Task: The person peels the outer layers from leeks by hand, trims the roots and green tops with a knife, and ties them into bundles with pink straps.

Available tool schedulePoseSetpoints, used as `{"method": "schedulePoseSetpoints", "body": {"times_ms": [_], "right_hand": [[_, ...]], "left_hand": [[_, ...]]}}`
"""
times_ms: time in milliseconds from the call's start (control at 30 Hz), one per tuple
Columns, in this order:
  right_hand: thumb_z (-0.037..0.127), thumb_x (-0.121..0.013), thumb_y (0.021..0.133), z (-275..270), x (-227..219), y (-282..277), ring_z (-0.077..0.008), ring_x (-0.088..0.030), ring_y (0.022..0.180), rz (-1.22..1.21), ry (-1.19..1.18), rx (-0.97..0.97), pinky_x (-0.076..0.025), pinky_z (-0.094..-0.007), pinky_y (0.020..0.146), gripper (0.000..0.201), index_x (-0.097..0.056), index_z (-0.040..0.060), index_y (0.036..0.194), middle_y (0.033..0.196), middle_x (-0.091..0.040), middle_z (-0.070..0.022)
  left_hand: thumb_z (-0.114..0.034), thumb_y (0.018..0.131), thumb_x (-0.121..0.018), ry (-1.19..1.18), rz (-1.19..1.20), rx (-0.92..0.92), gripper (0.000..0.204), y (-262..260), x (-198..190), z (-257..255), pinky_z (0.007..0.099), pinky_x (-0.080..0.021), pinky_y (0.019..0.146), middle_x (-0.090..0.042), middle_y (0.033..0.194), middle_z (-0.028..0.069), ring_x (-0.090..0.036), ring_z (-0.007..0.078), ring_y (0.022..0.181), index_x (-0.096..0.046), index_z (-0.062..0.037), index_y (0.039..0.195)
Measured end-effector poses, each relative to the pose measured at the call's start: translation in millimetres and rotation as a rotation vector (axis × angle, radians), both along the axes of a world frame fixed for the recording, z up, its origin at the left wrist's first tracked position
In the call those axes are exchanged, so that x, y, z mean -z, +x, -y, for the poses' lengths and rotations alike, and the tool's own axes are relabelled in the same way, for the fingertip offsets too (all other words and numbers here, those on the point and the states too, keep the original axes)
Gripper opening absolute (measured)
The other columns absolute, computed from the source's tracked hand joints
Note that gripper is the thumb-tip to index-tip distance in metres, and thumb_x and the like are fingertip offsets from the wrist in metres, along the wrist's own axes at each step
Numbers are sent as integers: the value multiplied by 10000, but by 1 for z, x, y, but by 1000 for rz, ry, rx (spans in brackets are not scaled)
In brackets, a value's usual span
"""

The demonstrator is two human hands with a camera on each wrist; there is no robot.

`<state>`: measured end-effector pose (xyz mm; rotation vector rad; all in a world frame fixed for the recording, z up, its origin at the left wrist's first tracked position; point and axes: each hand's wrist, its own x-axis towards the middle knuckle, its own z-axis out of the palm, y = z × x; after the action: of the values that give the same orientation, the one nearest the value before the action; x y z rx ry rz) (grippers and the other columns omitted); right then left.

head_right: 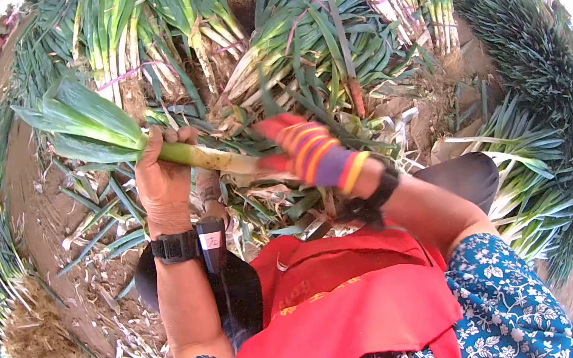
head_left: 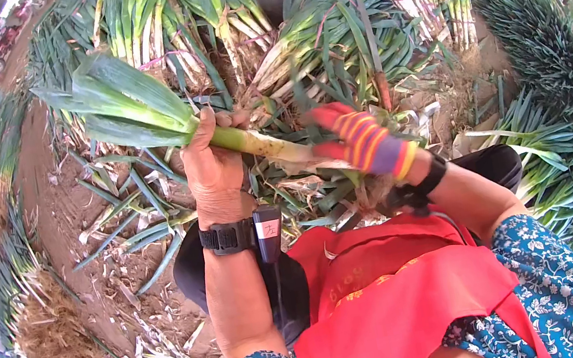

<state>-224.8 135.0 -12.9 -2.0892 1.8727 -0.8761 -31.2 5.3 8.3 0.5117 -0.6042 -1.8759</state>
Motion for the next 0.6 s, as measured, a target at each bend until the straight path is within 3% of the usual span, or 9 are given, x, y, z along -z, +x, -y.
{"method": "schedulePoseSetpoints", "body": {"times_ms": [67, 167, 367, 400, 500, 533, 567, 600], "right_hand": [[202, -701, 696, 15, -28, 33, -350, -544, 938, 79, -161, -76, -446, -374, 804, 546, -486, 24, 1165, 1050, -547, -196], [165, -715, 667, 37, -26, 50, -370, -527, 927, 157, -252, -84, -447, -396, 779, 533, -500, 20, 1133, 1015, -541, -191], [156, -687, 626, 44, -34, 55, -380, -524, 854, -43, -301, 12, -410, -460, 731, 312, -532, 54, 877, 916, -540, -160], [165, -683, 626, 46, -36, 54, -368, -542, 768, -148, -339, -31, -427, -448, 650, 276, -524, 64, 828, 833, -546, -149], [137, -695, 621, 52, -28, 55, -375, -533, 646, -108, -274, -81, -434, -431, 573, 275, -538, 59, 834, 737, -544, -131], [141, -652, 639, 54, -28, 56, -332, -535, 576, -136, -301, -91, -424, -411, 493, 210, -524, 74, 791, 651, -519, -123], [141, -652, 639, 52, -28, 57, -332, -535, 576, -136, -303, -92, -424, -411, 493, 210, -524, 74, 791, 651, -519, -123], [147, -611, 663, 48, -30, 60, -314, -547, 580, -338, -240, -153, -419, -400, 467, 177, -527, 70, 799, 668, -532, -124]], "left_hand": [[-117, 819, -602, 36, -85, 46, 135, -7, -3, -1, 413, -449, 708, -511, 693, 73, -535, 251, 677, -499, -30, 806], [-121, 833, -583, 72, -173, 116, 125, -13, -6, 0, 413, -434, 745, -508, 709, 69, -523, 240, 713, -498, -34, 802], [-116, 825, -598, 65, -150, 51, 121, -17, -1, 5, 403, -446, 723, -508, 719, 66, -509, 217, 673, -507, -36, 822], [-115, 820, -608, 52, -153, 53, 135, -17, 0, 5, 407, -452, 719, -512, 731, 65, -520, 214, 683, -509, -32, 855], [-145, 847, -580, 51, 5, -39, 140, -16, 1, 0, 393, -455, 782, -535, 751, 70, -560, 229, 740, -504, -28, 857], [-145, 847, -580, 49, 4, -37, 140, -16, 4, 0, 393, -455, 782, -535, 751, 70, -560, 229, 740, -504, -28, 857], [-145, 845, -585, 50, 3, -49, 147, -16, 8, 0, 389, -460, 786, -537, 758, 73, -565, 232, 752, -505, -24, 869], [-145, 842, -590, 51, 3, -58, 156, -15, 8, -1, 384, -466, 790, -540, 765, 76, -570, 235, 764, -506, -21, 881]]}}
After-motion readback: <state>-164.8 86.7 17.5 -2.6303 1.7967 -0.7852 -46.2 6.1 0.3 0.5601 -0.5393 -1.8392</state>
